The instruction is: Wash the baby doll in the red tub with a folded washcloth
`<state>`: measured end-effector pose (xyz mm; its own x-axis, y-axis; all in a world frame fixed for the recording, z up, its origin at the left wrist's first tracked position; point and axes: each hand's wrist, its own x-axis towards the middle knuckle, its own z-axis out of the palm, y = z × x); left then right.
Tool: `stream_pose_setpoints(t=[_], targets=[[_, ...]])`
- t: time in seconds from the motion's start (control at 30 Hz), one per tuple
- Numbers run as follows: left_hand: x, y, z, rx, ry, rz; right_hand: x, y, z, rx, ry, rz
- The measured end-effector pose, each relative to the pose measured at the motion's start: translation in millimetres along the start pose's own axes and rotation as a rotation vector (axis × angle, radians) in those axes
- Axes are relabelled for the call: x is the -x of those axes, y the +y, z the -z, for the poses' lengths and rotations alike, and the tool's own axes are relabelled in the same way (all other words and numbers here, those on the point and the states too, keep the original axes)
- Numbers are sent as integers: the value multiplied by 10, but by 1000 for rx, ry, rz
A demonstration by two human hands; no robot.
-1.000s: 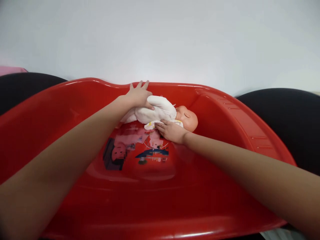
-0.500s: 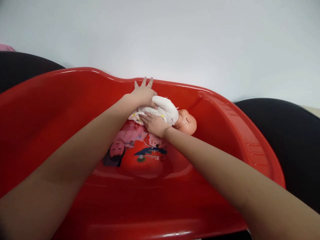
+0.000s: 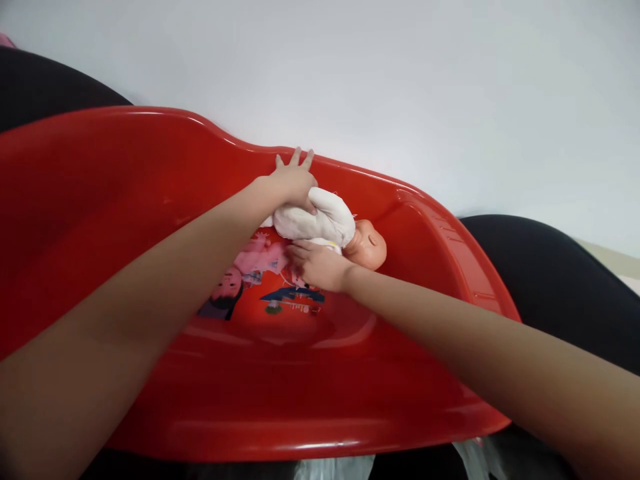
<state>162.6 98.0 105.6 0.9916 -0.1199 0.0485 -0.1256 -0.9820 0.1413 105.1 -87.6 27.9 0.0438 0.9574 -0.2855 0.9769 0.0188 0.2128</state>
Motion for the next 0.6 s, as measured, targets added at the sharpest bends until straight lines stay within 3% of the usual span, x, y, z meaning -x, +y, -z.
stream_pose_setpoints(t=[0.1, 0.2, 0.27, 0.43, 0.6], targets=[[-10, -7, 2, -23, -17, 4, -467, -35, 138, 219, -1, 104], [-32, -25, -10, -8, -15, -3, -604, 80, 43, 264, -48, 23], [-39, -35, -21, -5, -7, -7, -477, 186, -104, 239, -69, -52], [-25, -32, -18, 24, -8, -4, 174, 278, -454, 99, -89, -145], [-13, -21, -4, -15, -12, -10, 597, 153, -505, 97, -143, -258]])
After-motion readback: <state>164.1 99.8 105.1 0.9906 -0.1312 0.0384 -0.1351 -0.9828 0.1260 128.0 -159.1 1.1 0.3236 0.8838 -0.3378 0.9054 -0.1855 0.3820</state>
